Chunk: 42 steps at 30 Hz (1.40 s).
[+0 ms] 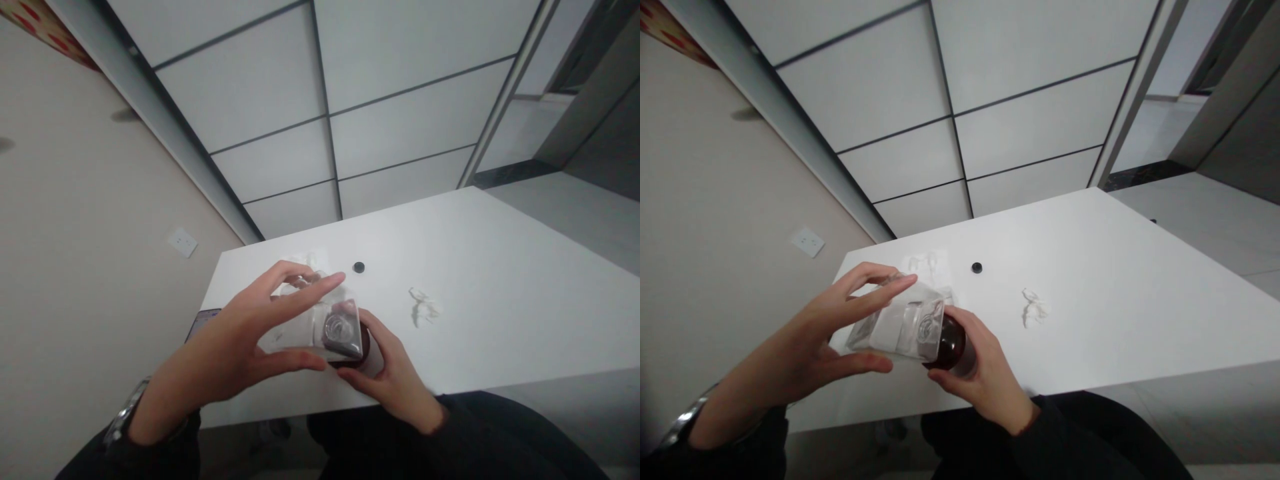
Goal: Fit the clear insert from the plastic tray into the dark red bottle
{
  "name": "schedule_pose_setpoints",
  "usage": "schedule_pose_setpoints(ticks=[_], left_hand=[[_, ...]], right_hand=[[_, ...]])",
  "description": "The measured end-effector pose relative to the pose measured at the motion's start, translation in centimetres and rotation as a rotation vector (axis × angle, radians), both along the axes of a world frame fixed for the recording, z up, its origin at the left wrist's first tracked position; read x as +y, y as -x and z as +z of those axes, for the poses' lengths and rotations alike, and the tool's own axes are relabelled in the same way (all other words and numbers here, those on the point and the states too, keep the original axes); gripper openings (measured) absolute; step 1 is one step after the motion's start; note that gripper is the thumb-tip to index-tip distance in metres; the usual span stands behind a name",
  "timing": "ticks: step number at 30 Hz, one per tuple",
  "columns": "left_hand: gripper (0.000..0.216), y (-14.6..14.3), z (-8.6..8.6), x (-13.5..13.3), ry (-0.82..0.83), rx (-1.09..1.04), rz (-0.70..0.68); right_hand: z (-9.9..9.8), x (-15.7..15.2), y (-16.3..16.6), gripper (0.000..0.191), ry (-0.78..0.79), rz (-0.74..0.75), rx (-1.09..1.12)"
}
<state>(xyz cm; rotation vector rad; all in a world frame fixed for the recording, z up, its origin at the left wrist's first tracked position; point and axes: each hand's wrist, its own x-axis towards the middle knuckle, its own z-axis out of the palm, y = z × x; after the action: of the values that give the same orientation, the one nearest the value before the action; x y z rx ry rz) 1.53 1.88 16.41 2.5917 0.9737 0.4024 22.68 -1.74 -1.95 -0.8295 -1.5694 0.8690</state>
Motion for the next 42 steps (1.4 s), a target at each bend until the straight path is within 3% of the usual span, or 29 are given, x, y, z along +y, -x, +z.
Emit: schedule_pose_setpoints(ticks=[4, 11, 14, 17, 24, 30, 36, 42], left_hand=[[0.073, 2.2, -3.8, -0.5, 0.108, -0.295, 0.104], [0.087, 2.6, -11.1, -3.7, 0.520, -1.042, 0.426], [0.073, 2.5, -13.0, -4.4, 0.593, -1.214, 0.462], [0.072, 2.8, -13.6, -4.3, 0.586, -1.229, 0.437], [0.075, 2.9, -11.2, -2.8, 0.410, -0.999, 0.320], [0.080, 2.9, -8.3, -1.8, 0.229, -0.641, 0.285], [0.081, 2.8, -4.7, -1.0, 0.030, -0.281, 0.166], [0.078, 2.4, -3.1, -0.8, 0.005, -0.112, 0.122]], right_hand=[[0.3, 0.1, -0.2, 0.066, 0.005, 0.014, -0.014], [0.0, 0.1, -0.1, 0.068, 0.031, 0.033, -0.009], [-0.5, 0.1, 0.0, 0.068, 0.043, 0.015, 0.005], [-0.7, 0.1, 0.0, 0.068, 0.033, 0.011, 0.006], [0.0, 0.2, -0.3, 0.067, 0.008, 0.012, -0.028], [-0.5, 0.2, -0.1, 0.071, 0.042, 0.010, 0.006], [-0.3, 0.2, -0.2, 0.071, 0.014, 0.000, 0.008], [0.1, 0.3, -0.4, 0.071, 0.015, 0.020, -0.014]])
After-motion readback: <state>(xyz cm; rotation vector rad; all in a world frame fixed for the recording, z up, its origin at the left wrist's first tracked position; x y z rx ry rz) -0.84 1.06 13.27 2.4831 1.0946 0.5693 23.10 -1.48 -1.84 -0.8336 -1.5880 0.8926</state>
